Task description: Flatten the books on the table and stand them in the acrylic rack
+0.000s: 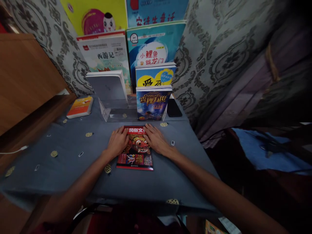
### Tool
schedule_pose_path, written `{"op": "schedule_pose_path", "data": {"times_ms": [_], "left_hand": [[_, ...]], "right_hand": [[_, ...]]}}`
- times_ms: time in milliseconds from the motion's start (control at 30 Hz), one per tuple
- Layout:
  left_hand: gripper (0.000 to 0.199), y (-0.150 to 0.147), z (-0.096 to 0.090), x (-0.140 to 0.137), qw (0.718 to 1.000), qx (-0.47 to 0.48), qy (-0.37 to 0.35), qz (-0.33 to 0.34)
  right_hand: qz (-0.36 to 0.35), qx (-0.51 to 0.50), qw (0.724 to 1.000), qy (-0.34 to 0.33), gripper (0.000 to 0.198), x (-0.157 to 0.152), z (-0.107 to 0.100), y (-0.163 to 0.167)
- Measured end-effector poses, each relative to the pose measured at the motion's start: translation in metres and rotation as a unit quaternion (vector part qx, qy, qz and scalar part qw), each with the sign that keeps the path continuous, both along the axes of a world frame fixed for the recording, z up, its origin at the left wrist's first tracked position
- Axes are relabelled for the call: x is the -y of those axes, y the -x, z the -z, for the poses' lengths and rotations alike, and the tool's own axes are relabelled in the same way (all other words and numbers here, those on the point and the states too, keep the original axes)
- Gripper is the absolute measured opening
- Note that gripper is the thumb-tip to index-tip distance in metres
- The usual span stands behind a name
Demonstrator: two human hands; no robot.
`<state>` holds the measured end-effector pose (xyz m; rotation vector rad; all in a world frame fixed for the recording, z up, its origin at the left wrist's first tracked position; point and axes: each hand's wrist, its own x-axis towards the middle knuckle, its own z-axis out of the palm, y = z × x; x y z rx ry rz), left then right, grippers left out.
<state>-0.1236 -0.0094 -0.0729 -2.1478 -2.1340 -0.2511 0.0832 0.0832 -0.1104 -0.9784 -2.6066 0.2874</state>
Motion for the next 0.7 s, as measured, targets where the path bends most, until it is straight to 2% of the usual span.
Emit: {"op": "schedule_pose_path", "data": {"times_ms": [100, 200, 233, 267, 333, 367, 400, 533, 700], "left_hand": [[0.031, -0.002, 0.001, -0.005, 0.998, 0.059, -0.004, -0.011], [0.033, 0.003, 0.004, -0.015, 0.977, 0.21, -0.031, -0.021], [0.035, 0.007, 0.005, -0.019, 0.954, 0.295, -0.04, -0.037], [0.036, 0.012, 0.005, -0.024, 0.918, 0.389, -0.045, -0.062], [0.038, 0.023, 0.003, -0.032, 0.828, 0.547, -0.037, -0.116], [0.037, 0.028, 0.002, -0.035, 0.79, 0.598, -0.027, -0.136], [0.037, 0.033, 0.0, -0.037, 0.764, 0.628, -0.016, -0.151], [0.032, 0.042, -0.004, -0.038, 0.714, 0.679, 0.024, -0.169], [0.019, 0.032, -0.006, -0.03, 0.651, 0.738, 0.101, -0.148]], "right_hand": [[0.017, 0.009, 1.0, 0.005, 0.051, 0.002, -0.001, 0.003], [0.013, 0.003, 1.0, 0.016, 0.051, 0.002, -0.001, 0.003], [0.007, -0.005, 1.0, 0.018, 0.05, 0.001, -0.001, 0.003], [0.001, -0.013, 1.0, 0.019, 0.05, 0.001, 0.0, 0.002], [-0.008, -0.027, 0.999, 0.021, 0.05, -0.001, 0.002, 0.001], [-0.011, -0.034, 0.999, 0.022, 0.05, -0.002, 0.003, 0.001], [-0.012, -0.042, 0.999, 0.024, 0.049, -0.002, 0.004, 0.0], [-0.018, -0.072, 0.997, 0.038, 0.049, -0.004, 0.01, 0.0], [-0.027, -0.094, 0.994, 0.057, 0.051, -0.01, 0.017, -0.002]]}}
